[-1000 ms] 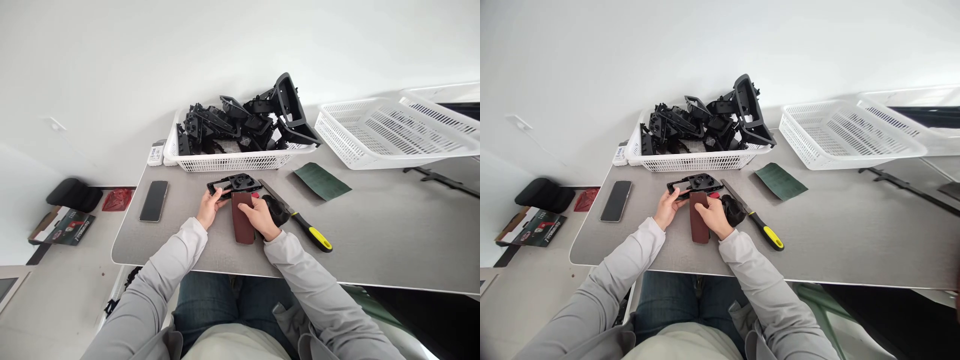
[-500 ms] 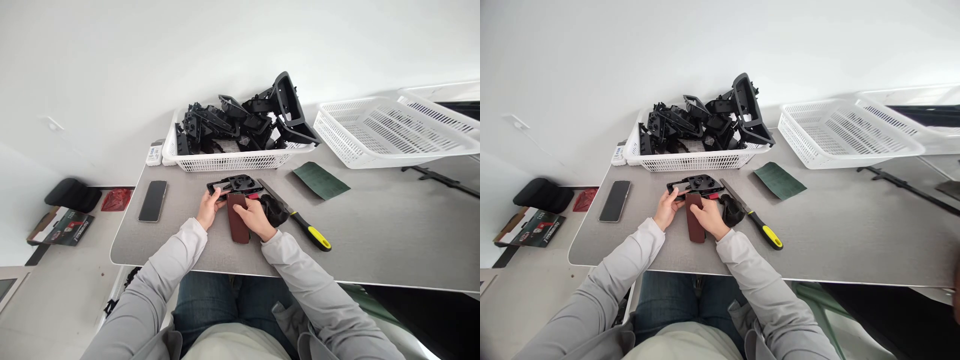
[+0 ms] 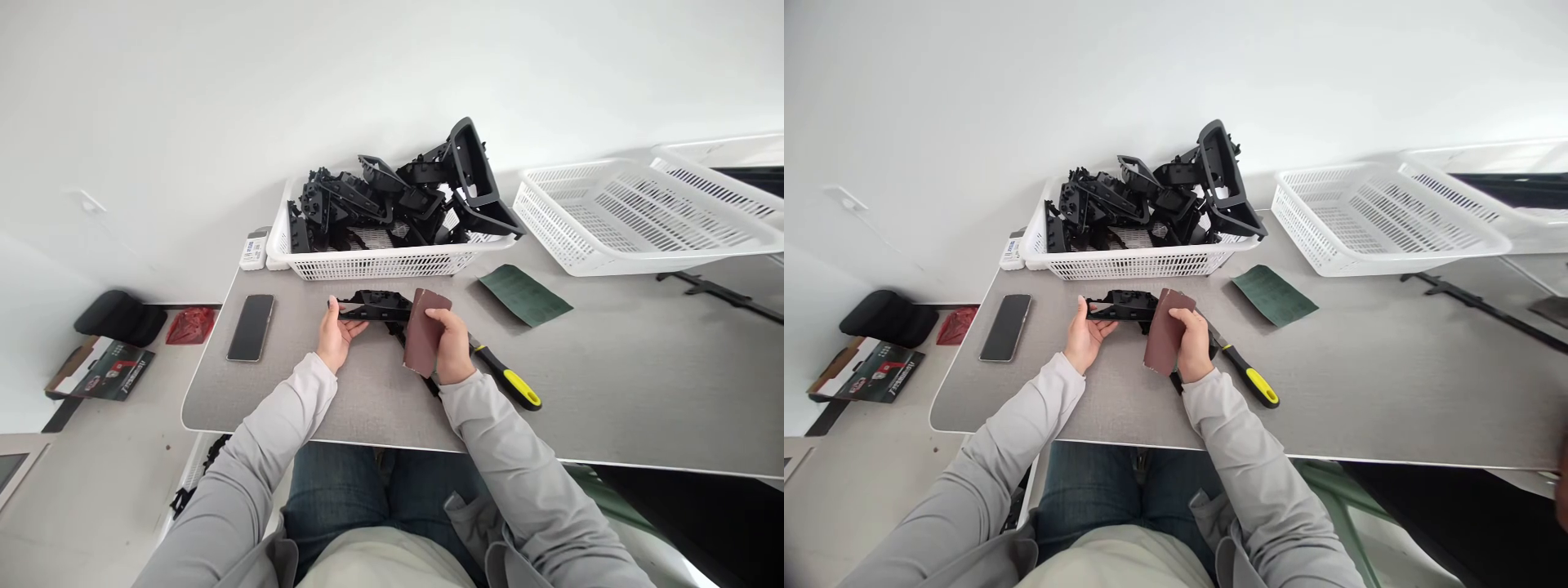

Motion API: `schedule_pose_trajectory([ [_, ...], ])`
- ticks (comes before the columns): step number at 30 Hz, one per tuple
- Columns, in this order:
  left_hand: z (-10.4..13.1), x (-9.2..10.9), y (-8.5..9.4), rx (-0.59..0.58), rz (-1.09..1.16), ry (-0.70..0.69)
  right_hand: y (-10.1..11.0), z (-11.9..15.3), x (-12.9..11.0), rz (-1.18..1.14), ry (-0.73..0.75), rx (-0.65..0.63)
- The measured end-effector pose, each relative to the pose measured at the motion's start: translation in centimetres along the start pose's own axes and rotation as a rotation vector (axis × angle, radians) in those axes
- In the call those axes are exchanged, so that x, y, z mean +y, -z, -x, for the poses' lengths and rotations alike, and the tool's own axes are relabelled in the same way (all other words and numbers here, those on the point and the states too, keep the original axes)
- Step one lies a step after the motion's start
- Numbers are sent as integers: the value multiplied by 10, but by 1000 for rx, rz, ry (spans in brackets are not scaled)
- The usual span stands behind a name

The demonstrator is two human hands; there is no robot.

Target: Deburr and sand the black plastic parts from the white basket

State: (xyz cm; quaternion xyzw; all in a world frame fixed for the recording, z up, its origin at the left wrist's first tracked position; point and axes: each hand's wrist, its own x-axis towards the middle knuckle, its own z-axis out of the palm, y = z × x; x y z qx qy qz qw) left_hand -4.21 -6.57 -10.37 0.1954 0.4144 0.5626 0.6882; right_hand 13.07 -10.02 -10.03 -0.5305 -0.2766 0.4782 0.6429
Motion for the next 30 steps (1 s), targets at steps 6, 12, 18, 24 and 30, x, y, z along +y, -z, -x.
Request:
schedule_pose_trajectory([
  [6, 4, 2, -1, -97, -53, -8, -4, 5, -4, -90, -117, 46],
  [12, 4, 5, 0, -186, -58, 79, -6, 8, -10, -58, -98, 51],
  [18, 5, 3, 2, -253, -77, 161, -2, 5, -5, 36, -18, 16],
  [24, 6, 2, 3, -283, -165, 166, -3, 9, -6, 43, -14, -42],
  [30, 9, 10, 1, -398, -107, 174, -9, 14, -15, -54, -65, -49],
])
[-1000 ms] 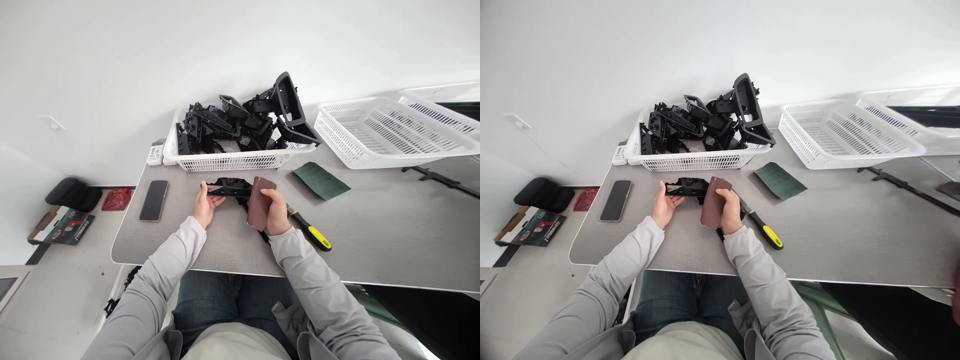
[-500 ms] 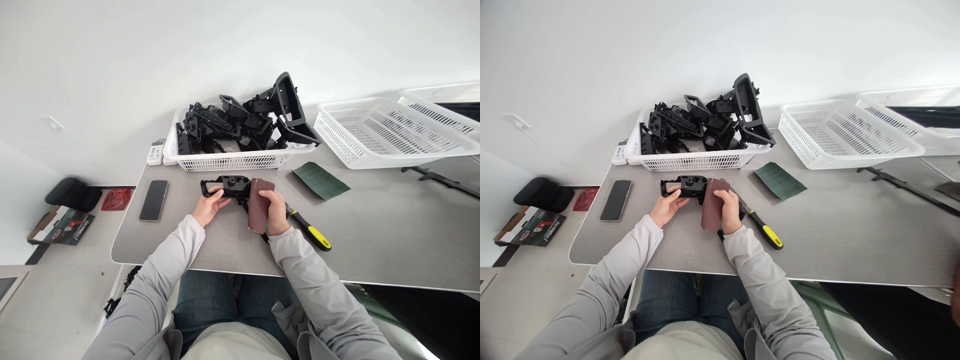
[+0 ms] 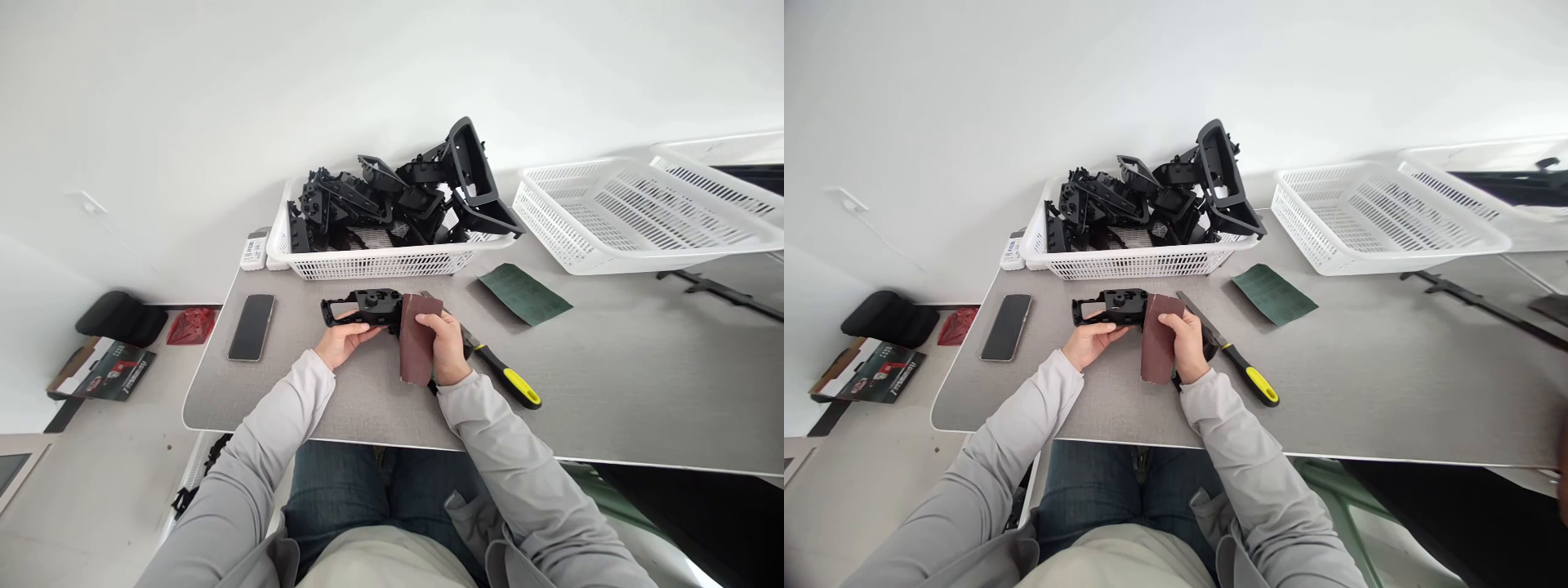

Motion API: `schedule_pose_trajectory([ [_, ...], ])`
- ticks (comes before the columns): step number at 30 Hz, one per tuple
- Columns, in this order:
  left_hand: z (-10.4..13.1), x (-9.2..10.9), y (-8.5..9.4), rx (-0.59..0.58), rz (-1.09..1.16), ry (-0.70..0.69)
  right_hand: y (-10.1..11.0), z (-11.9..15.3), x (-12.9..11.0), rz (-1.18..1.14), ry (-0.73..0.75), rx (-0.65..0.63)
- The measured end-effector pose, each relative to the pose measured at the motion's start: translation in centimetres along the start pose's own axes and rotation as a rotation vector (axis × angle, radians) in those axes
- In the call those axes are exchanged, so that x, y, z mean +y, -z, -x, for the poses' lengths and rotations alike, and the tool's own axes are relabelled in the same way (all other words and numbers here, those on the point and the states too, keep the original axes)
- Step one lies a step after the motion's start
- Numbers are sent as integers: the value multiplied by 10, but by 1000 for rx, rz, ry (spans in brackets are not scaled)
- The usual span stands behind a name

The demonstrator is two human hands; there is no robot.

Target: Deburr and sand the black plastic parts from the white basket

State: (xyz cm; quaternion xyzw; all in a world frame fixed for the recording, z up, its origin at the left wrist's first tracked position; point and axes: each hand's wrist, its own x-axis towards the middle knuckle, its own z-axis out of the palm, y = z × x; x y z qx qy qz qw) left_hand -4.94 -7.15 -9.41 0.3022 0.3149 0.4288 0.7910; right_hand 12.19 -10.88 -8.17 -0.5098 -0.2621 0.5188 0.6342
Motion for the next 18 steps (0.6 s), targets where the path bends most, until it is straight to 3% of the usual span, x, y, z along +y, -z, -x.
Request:
schedule_pose_trajectory([
  [7, -6, -4, 4, 44, 13, 11, 2, 2, 2, 45, -6, -100],
  [13, -6, -10, 0, 83, -13, -173, -3, 7, 9, 280, 26, -312],
  [18, -4, -15, -1, 45, -158, -184, -8, 8, 15, 437, 114, -401],
])
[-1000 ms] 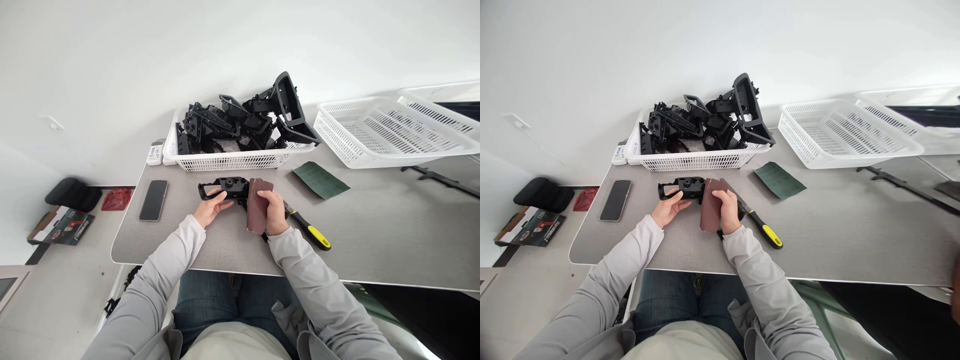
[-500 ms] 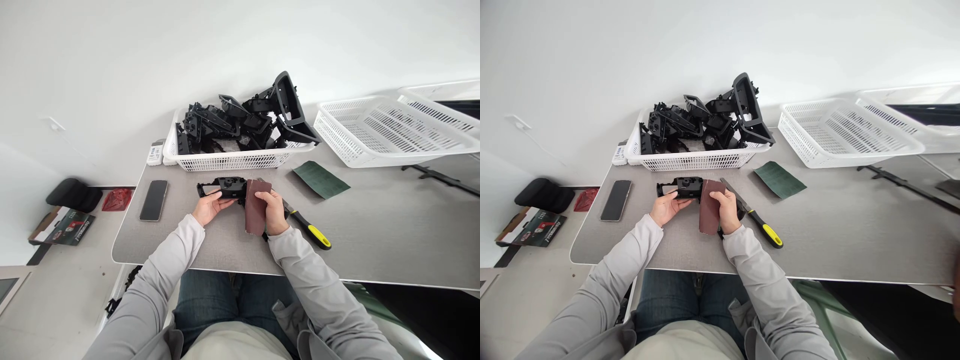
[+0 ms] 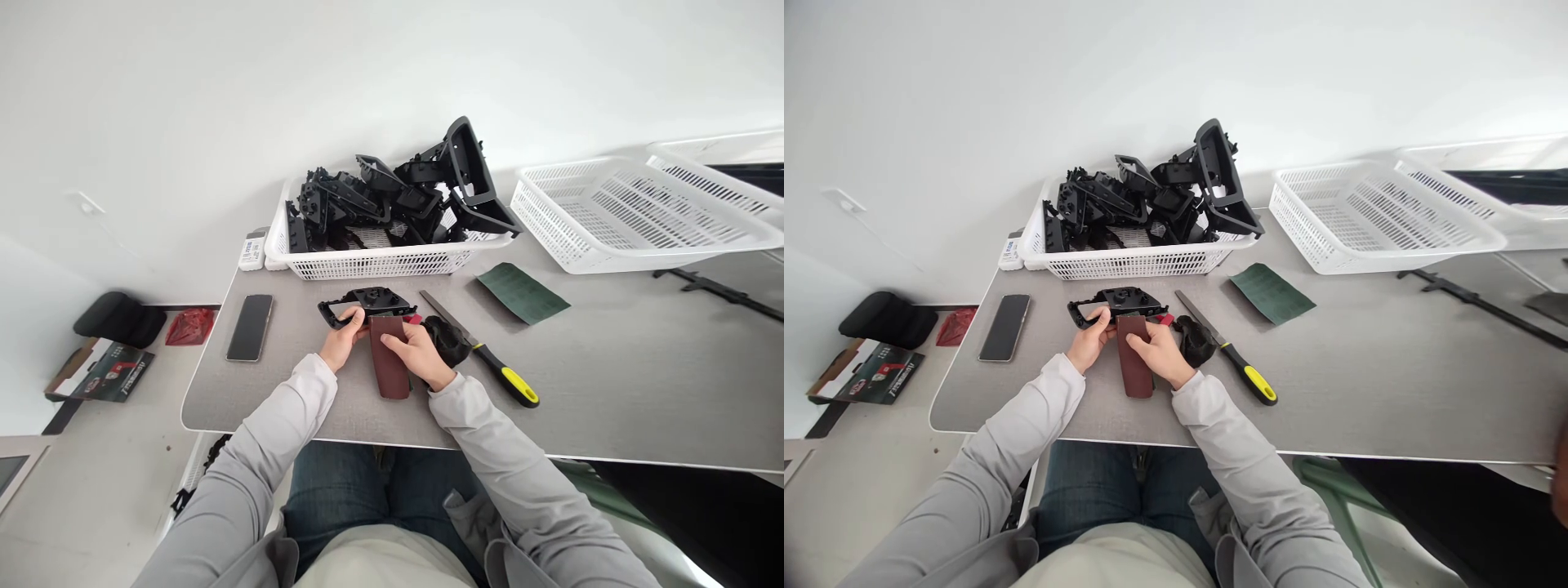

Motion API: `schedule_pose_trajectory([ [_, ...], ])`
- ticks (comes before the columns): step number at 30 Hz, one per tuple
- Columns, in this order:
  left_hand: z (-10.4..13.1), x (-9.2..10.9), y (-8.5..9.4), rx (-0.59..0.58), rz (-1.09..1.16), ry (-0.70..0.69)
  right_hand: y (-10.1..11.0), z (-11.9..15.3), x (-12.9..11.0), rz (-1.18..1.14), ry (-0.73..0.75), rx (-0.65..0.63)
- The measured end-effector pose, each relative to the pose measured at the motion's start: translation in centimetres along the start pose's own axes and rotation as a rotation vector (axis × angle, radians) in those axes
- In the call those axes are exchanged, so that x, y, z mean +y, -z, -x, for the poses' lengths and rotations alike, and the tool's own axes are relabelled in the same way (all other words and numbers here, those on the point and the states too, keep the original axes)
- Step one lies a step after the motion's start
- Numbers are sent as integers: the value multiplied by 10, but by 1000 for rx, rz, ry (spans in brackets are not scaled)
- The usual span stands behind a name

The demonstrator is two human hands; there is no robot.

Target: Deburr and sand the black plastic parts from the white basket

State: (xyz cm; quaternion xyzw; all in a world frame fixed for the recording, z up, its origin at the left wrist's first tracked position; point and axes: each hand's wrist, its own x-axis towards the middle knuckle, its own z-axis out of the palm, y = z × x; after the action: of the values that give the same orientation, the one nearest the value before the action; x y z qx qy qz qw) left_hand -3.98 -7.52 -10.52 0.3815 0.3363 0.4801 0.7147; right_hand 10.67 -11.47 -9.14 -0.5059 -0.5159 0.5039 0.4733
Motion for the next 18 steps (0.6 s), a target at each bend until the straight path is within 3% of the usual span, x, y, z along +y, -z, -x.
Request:
schedule_pose_trajectory([
  [5, 0, -2, 2, 1, -28, -1, 0, 0, 4, 54, -7, -58],
  [11, 0, -1, 2, -5, 2, 17, 0, -1, 3, -12, -42, -10],
  [15, 0, 0, 0, -4, 38, 33, 1, -1, 1, -77, -101, -52],
  [18, 0, 3, 0, 16, 86, 63, 5, -2, -1, -202, -126, 33],
])
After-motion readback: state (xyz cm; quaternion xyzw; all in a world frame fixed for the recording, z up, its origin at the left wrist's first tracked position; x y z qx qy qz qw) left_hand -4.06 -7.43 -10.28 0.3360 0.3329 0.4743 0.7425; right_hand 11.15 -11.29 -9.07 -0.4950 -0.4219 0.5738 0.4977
